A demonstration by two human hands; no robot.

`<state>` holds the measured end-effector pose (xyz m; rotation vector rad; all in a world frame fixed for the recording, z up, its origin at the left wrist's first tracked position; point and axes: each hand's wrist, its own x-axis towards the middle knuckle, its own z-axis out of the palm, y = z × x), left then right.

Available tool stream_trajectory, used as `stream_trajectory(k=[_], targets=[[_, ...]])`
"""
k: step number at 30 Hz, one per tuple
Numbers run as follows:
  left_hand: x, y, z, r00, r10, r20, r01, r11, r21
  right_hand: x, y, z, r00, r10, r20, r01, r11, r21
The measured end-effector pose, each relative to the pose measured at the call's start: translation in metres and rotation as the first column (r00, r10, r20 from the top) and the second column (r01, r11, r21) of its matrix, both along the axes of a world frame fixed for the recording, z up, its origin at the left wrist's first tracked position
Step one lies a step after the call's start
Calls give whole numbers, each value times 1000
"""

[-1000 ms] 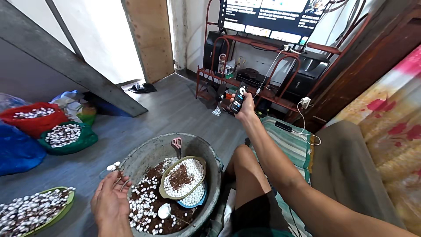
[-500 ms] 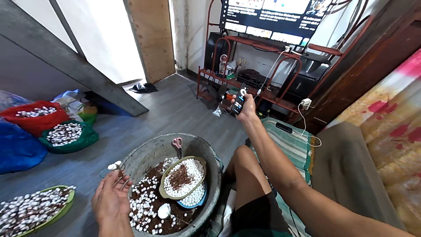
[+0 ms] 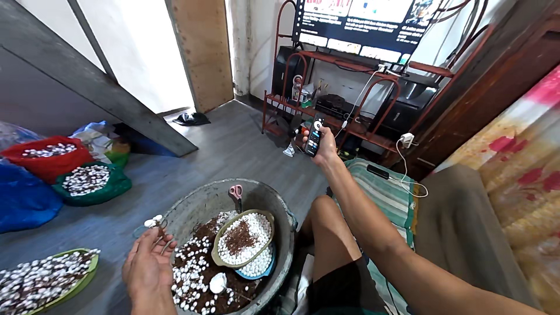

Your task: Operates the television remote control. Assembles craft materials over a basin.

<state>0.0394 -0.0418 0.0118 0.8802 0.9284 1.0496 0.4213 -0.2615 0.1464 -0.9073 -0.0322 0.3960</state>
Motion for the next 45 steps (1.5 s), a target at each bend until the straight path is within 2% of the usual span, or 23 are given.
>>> stream_trajectory(k=[27,45], targets=[[0,0,-3,1000,-4,23,4,1000,-5,-2,1,-5,1000,18,-3,-18,999,-47],[0,0,-2,1000,4,7,-4,1000,-10,-1,8,-5,998,67,0,-67,997,39]])
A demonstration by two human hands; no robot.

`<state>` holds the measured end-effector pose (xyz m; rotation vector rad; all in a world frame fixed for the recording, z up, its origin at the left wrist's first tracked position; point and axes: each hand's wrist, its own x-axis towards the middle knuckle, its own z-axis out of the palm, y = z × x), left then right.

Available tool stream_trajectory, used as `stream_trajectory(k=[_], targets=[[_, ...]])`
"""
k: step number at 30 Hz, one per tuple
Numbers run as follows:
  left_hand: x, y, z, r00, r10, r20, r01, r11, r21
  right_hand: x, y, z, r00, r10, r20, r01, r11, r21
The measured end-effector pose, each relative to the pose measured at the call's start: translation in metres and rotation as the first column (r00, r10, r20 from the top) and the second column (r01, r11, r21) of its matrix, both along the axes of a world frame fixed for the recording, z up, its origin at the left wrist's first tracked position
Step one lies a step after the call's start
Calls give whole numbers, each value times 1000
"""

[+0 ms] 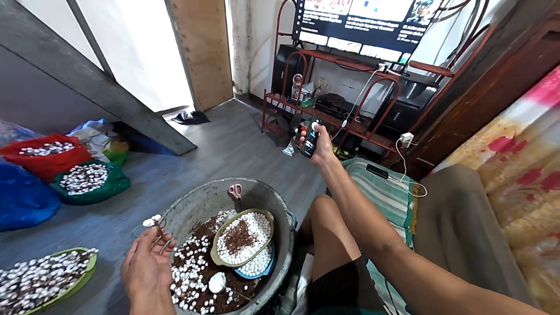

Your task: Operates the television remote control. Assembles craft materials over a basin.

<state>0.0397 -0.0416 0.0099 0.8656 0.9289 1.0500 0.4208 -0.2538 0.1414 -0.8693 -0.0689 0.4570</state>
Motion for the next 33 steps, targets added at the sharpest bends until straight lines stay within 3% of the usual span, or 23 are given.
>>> stream_trajectory(k=[26,29,33], targets=[[0,0,0,1000,-5,19,4,1000,14,-16,21,11,997,-76,18,77,995,-69],[1,-2,0,1000,-19,12,19,1000,12,-29,57,30,990,139,28,-138,989,-47],[5,-2,-3,1000,-22,-17,22,1000,3,-79,127,66,902,427,57,-428,904,-4]])
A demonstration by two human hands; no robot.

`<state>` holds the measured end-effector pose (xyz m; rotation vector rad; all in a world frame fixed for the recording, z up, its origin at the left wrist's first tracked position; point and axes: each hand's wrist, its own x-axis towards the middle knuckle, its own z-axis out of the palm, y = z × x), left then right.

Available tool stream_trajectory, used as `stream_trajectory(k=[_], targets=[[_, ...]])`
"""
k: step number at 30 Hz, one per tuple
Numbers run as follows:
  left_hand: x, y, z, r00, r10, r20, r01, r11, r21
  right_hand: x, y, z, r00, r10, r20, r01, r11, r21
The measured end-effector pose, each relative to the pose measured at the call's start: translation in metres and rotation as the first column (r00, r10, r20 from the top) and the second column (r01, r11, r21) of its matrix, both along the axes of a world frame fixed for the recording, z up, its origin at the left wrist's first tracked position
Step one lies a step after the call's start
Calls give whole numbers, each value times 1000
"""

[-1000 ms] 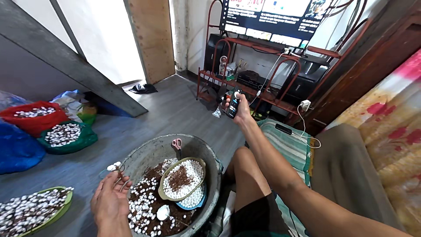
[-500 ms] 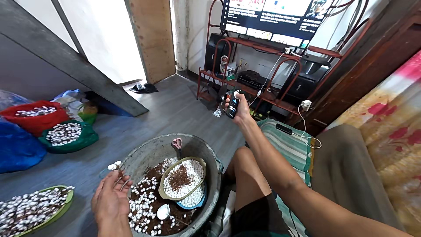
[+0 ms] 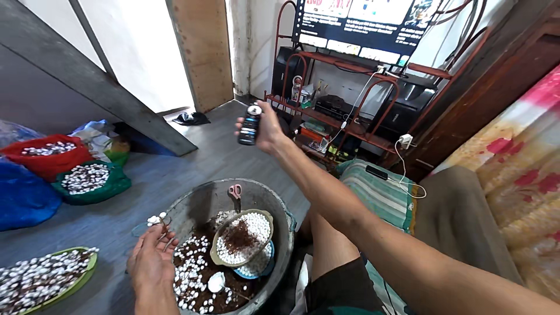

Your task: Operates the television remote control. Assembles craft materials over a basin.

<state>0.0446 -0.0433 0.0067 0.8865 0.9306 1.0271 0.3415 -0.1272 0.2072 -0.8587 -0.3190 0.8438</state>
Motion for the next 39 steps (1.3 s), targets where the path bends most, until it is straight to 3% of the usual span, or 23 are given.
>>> stream_trajectory(k=[5,9,13,16,18,20,23,25,28,31,34,37,38,39], targets=[[0,3,-7,1000,-16,-13,16,1000,5,-89,72,26,933,349,-91,-349,937,15],[-5,5,-2,1000,-5,-22,5,1000,10,-111,52,34,897,433,-84,-436,900,-21],[-7,2,1,999,1,-35,0,1000,25,-46,-13,-2,926,377,31,-376,926,-45],[-4,2,-3,998,-36,-48,38,998,46,44,-98,-69,969,103,223,-54,975,-215],[1,-1,-6,996,-66,-53,69,996,51,108,-167,-122,917,-97,387,272,861,-430],[5,-8,-14,992,-105,-71,110,992,64,161,-247,-188,839,-151,523,499,595,-630],[20,-16,-28,972,-204,-113,212,975,70,203,-368,-281,800,-77,595,598,188,-779],[30,-24,-34,956,-256,-145,268,961,69,202,-426,-313,807,-25,590,591,15,-807],[44,-32,-43,929,-321,-185,339,938,77,193,-470,-348,822,-17,569,568,-56,-821],[61,-55,-30,901,-363,-237,388,920,66,181,-491,-373,845,66,530,535,-108,-838],[69,-55,-24,869,-360,-340,415,904,103,166,-486,-391,868,263,421,474,-185,-861],[65,-38,-31,850,-363,-382,446,882,151,163,-464,-380,884,315,347,441,-308,-843],[62,-33,-33,851,-367,-374,456,871,182,165,-449,-367,849,319,421,505,-256,-824],[59,-30,-34,856,-366,-366,459,863,211,167,-427,-350,791,308,528,588,-143,-797]])
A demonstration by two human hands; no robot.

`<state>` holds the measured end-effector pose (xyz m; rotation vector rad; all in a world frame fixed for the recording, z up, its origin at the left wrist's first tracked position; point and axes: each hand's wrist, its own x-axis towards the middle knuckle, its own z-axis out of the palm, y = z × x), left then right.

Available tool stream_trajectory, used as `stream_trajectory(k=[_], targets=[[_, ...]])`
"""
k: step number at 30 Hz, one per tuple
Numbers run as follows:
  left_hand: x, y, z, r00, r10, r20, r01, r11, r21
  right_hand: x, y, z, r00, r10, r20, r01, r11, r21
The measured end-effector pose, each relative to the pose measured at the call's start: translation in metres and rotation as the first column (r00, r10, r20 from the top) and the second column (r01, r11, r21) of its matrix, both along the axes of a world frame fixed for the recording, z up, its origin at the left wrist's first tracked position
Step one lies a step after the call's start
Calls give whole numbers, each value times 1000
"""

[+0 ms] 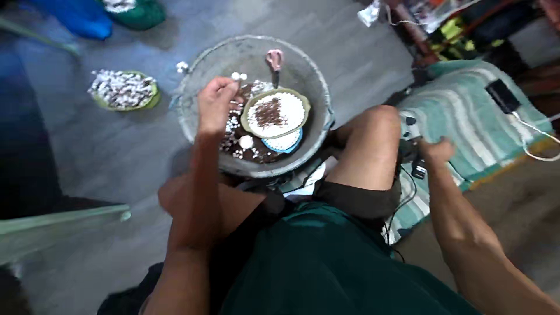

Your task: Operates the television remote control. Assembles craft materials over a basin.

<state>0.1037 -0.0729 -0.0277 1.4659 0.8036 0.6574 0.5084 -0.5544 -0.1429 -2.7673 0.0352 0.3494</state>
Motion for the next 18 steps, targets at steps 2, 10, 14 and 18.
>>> stream_trajectory(k=[2,10,14,18], targets=[[-5,5,-3,1000,-15,0,15,999,39,-4,56,41,966,189,179,-229,943,241],[-5,6,-4,998,-63,31,61,995,81,-179,298,88,512,794,327,-790,285,544],[-8,6,-5,997,-32,73,26,997,75,-234,337,76,630,776,39,-420,298,857],[-6,3,3,991,10,134,-4,999,-51,-261,351,86,651,754,-83,-172,254,952]])
